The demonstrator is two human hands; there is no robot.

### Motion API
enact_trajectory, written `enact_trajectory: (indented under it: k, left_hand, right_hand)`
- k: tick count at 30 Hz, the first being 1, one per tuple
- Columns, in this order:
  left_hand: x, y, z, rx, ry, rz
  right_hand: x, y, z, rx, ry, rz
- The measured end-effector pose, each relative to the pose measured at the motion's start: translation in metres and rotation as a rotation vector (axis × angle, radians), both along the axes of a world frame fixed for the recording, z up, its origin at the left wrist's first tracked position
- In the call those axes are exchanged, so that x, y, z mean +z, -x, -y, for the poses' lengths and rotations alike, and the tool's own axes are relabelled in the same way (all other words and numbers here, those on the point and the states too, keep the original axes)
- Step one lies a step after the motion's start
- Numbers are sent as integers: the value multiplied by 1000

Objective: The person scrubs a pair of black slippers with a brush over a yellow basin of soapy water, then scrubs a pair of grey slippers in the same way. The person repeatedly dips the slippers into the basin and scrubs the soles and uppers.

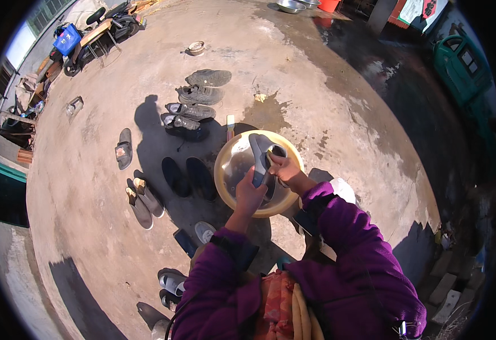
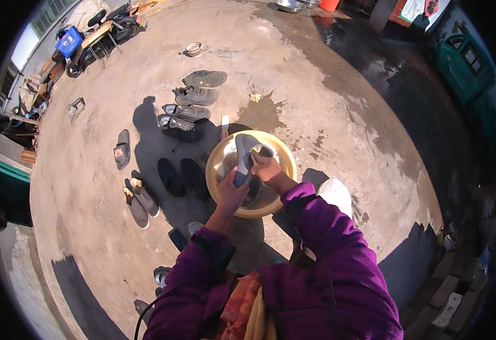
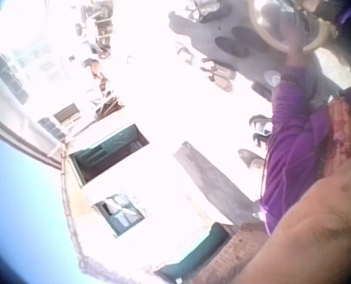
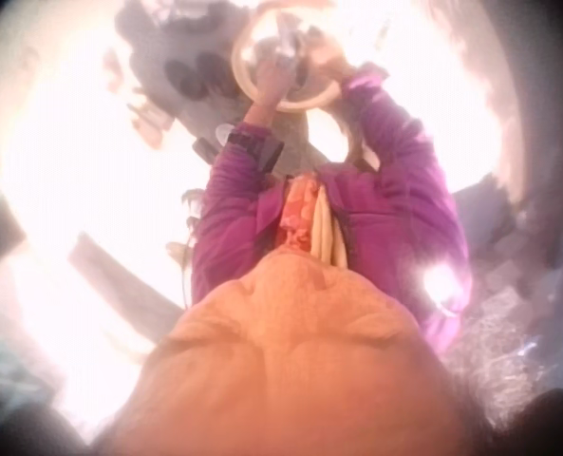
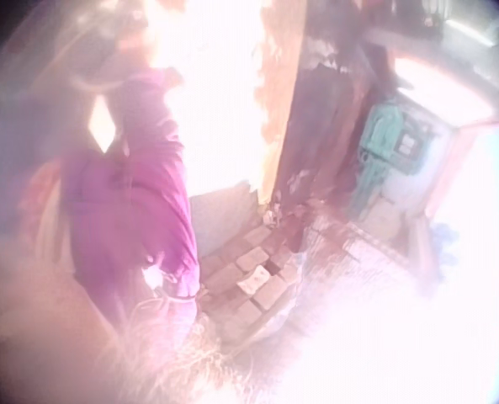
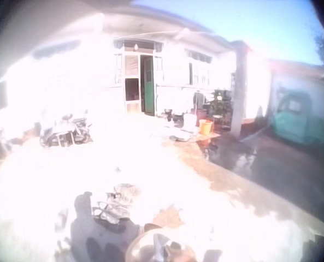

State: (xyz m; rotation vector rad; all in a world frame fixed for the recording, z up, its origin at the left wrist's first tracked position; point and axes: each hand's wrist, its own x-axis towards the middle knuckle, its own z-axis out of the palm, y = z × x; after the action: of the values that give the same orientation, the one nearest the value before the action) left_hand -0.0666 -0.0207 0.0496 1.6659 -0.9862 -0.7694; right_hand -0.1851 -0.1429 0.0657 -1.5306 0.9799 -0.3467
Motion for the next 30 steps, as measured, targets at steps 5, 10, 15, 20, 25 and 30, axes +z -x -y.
enact_trajectory:
  k: [5, 10, 15, 20, 25, 30]
  left_hand:
    - [1, -27, 3, 25, 17, -63]
    - [13, 6, -5, -52, 24, -8]
    - [6, 9, -6, -48, -41, -27]
    - [-12, -17, 9, 90, -46, -16]
    - [0, -34, 8, 107, 31, -47]
    - [19, 4, -2, -70, 57, -34]
  right_hand:
    - [9, 24, -50, 21, -84, -12]
    - [-6, 15, -11, -184, -239, 183]
    - [-29, 6, 25, -326, -250, 49]
    - [-15, -1, 1, -261, -533, 159]
    - [10, 9, -21, -279, -509, 150]
    - [4, 2, 23, -400, -232, -37]
